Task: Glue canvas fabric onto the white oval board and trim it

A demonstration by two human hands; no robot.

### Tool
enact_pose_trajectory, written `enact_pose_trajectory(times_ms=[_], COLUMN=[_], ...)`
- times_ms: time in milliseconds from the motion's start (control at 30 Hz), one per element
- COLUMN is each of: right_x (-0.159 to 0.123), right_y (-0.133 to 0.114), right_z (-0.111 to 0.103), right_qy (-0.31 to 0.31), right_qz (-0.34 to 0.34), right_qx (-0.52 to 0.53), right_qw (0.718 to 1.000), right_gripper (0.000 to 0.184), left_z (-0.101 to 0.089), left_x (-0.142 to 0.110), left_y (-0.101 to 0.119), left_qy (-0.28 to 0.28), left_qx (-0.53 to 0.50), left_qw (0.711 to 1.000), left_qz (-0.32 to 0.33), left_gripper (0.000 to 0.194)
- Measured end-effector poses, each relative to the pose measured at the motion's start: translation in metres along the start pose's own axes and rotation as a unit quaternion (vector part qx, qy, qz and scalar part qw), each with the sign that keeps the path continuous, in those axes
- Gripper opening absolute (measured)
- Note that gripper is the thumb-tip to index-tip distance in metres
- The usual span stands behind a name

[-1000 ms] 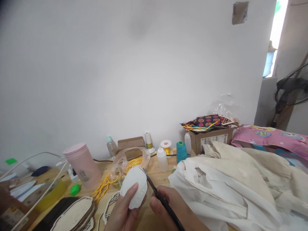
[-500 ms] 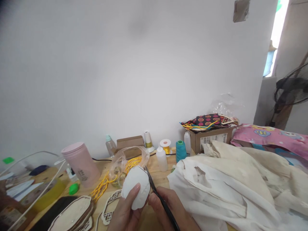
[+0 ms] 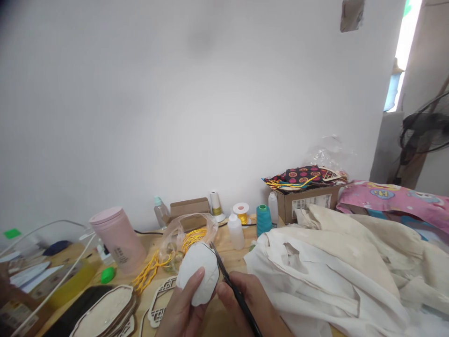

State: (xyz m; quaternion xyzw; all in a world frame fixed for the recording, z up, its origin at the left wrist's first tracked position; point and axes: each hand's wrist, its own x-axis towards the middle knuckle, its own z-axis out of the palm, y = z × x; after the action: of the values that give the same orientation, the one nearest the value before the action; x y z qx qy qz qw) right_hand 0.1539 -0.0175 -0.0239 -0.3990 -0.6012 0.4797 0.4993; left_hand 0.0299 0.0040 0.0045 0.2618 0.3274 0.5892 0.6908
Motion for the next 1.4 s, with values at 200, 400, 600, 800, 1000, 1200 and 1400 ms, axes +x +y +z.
enact_pose_trajectory(times_ms=[200, 400, 600, 800, 1000, 1200, 1400], right_x=[0.006, 0.001, -0.002, 0.002, 0.003, 0.004, 0.006], right_y=[-0.011, -0.017, -0.030, -0.017, -0.020, -0.019, -0.015], right_z=[-0.008, -0.013, -0.012, -0.014, -0.013, -0.012, -0.013], right_qy=[-0.021, -0.070, -0.069, -0.069, -0.072, -0.055, -0.041], right_qz=[-0.011, -0.042, -0.064, -0.056, -0.046, -0.001, 0.021], right_qx=[-0.119, -0.098, -0.097, -0.118, -0.105, -0.125, -0.158], right_qw=[0.993, 0.992, 0.991, 0.989, 0.991, 0.991, 0.986], right_gripper=[0.047, 0.042, 0.050, 0.047, 0.041, 0.036, 0.035], left_z=[0.001, -0.002, -0.002, -0.003, -0.003, -0.002, -0.003], left_x=[-0.002, 0.000, -0.001, 0.000, 0.000, -0.001, -0.002], left_y=[0.003, 0.011, 0.014, 0.013, 0.012, 0.012, 0.013], left_qy=[0.026, 0.036, 0.051, 0.043, 0.031, 0.030, 0.018], left_qx=[0.019, 0.031, 0.022, 0.040, 0.070, 0.079, 0.076], left_qw=[0.999, 0.999, 0.998, 0.998, 0.997, 0.996, 0.997], left_qz=[0.003, 0.016, 0.026, 0.028, 0.021, 0.015, 0.014], left_gripper=[0.059, 0.058, 0.064, 0.067, 0.073, 0.073, 0.075])
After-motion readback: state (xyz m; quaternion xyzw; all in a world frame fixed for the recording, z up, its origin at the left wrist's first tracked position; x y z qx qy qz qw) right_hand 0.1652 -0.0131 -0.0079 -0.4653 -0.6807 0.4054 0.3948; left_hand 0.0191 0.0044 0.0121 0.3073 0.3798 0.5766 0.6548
